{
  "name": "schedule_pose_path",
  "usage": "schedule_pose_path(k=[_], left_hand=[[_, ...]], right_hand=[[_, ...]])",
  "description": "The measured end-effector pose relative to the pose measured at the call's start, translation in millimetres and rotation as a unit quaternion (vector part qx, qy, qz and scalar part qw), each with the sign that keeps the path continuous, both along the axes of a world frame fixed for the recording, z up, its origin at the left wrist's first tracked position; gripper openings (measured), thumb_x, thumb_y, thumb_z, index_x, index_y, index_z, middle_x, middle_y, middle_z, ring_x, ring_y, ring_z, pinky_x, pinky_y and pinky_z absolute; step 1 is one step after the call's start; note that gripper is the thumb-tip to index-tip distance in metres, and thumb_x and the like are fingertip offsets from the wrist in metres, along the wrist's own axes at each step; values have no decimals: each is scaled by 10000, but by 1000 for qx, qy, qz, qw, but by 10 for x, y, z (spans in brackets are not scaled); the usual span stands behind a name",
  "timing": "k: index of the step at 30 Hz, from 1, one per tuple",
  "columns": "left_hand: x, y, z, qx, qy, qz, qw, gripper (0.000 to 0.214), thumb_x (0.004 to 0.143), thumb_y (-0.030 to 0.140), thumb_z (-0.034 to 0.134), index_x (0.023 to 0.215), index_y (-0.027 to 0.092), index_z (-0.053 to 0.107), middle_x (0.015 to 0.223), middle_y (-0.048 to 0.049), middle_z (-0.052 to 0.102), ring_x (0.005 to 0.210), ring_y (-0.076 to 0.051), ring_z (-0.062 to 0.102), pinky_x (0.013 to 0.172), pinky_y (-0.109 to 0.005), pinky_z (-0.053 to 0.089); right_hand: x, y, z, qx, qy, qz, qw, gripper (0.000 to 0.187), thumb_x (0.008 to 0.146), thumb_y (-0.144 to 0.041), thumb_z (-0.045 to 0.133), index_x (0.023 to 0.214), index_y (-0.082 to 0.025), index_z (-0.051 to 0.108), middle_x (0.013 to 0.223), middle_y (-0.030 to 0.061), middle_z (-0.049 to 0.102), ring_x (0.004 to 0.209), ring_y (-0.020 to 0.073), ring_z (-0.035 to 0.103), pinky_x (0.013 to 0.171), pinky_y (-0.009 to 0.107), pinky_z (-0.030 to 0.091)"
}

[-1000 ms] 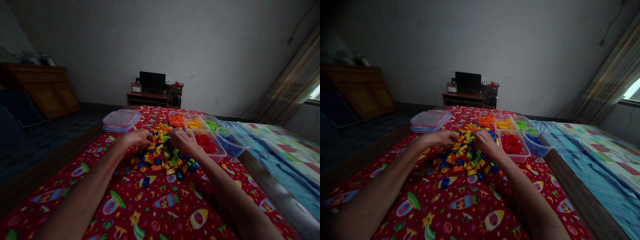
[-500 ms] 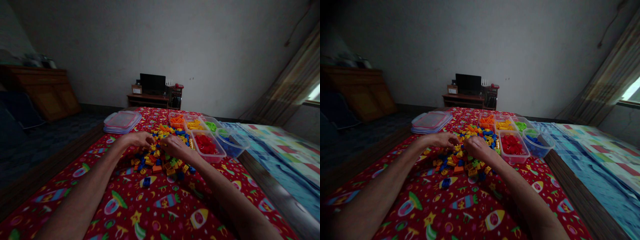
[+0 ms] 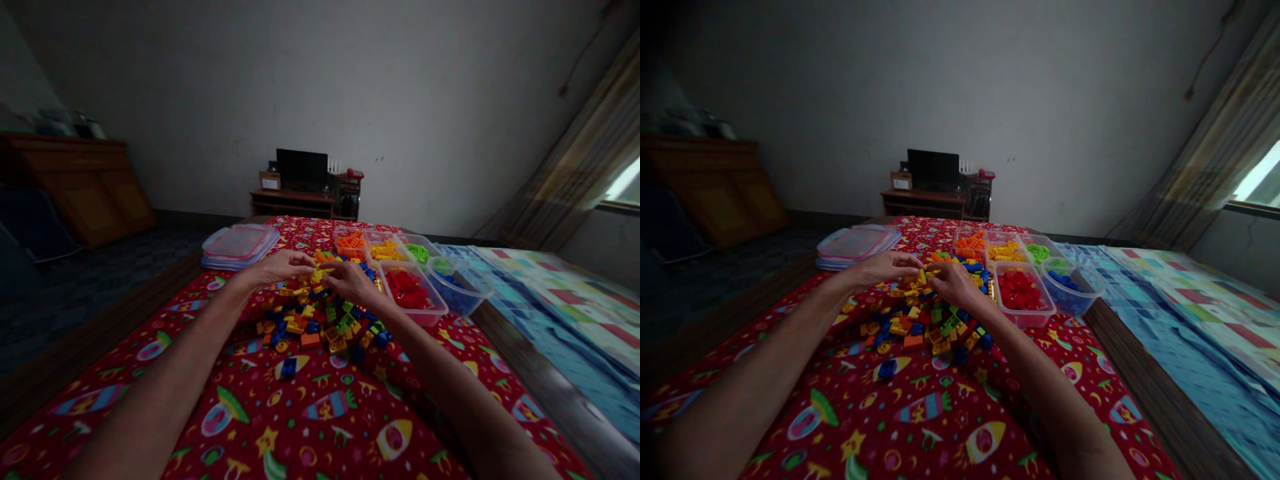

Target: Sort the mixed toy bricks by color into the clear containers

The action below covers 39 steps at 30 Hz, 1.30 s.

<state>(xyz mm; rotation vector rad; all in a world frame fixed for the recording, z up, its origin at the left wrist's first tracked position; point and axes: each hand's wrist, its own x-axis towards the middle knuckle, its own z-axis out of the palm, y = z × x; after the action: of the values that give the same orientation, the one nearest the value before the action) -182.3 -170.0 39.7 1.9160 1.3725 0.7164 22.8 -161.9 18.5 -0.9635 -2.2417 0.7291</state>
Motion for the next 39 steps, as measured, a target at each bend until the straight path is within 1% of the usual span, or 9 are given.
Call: schedule_pose_path(k=[6, 11, 17, 21, 25, 27, 30, 34, 39], left_hand=[[188, 63, -159, 5, -32, 34, 999, 424, 719, 458, 644, 1012, 154, 609, 831, -33, 694, 709, -167, 642, 549, -224, 471], [296, 64, -178, -15, -69, 80, 994, 512, 724, 429, 683, 1127, 159, 520, 790, -16, 672, 664, -157, 645, 533, -226, 471], [377, 20, -166, 2, -161, 147, 976, 748, 760, 347, 702, 1386, 200, 320, 1127, -112, 645, 836, -188, 685, 663, -265, 534], [449, 49, -224, -9, -184, 123, 975, 983, 711, 298, 760, 1478, 239, 147, 1325, -188, 542, 1017, -242, 653, 732, -284, 542], [513, 65, -285, -5, -181, 108, 978, 1102, 665, 311, 801, 1497, 260, 80, 1377, -206, 500, 1095, -285, 617, 765, -310, 549], [526, 56, -288, -6, -183, 102, 978, 1068, 703, 345, 776, 1500, 267, 69, 1402, -211, 472, 1084, -284, 622, 760, -315, 557], [512, 39, -235, 6, -203, 101, 974, 855, 833, 390, 645, 1496, 284, 117, 1455, -202, 401, 1024, -248, 651, 748, -316, 570], [397, 49, -103, 72, -227, 132, 962, 604, 912, 285, 520, 1457, 261, 261, 1423, -171, 429, 847, -161, 691, 749, -318, 578], [162, 111, -57, 112, -161, 162, 967, 463, 859, 248, 530, 1314, 176, 485, 1271, -131, 580, 815, -166, 694, 722, -314, 579]], right_hand=[[0, 18, -11, -4, 2, 4, 1000, 421, 806, -196, 563, 1218, -133, 620, 626, -1, 643, 521, 107, 551, 503, 191, 376], [32, -22, 57, 25, -34, -54, 998, 247, 790, -228, 595, 987, -133, 709, 662, 16, 651, 576, 117, 567, 540, 201, 380], [60, -11, 84, 7, -21, -99, 995, 275, 778, -210, 590, 1042, -144, 636, 687, 4, 651, 584, 120, 585, 581, 216, 422], [42, -41, 94, 8, -26, -49, 998, 344, 778, -181, 605, 1119, -144, 616, 806, 29, 670, 641, 118, 602, 587, 209, 434], [29, -86, 103, 1, -45, -27, 999, 303, 779, -126, 580, 1072, -145, 655, 771, 15, 669, 601, 106, 605, 556, 192, 434], [48, -72, 101, -7, -32, -22, 999, 254, 788, -132, 561, 1014, -151, 674, 764, 12, 678, 572, 102, 607, 528, 183, 433], [145, 47, 112, -21, 2, -30, 999, 183, 817, -187, 538, 921, -151, 684, 726, 12, 685, 514, 101, 607, 482, 179, 428], [440, 404, 239, 16, 27, -120, 992, 163, 815, -211, 543, 861, -137, 680, 685, 22, 680, 517, 109, 629, 474, 165, 424], [877, 921, 498, 74, -89, -241, 964, 188, 816, -174, 535, 891, -94, 687, 693, 74, 695, 594, 143, 674, 544, 179, 455]])
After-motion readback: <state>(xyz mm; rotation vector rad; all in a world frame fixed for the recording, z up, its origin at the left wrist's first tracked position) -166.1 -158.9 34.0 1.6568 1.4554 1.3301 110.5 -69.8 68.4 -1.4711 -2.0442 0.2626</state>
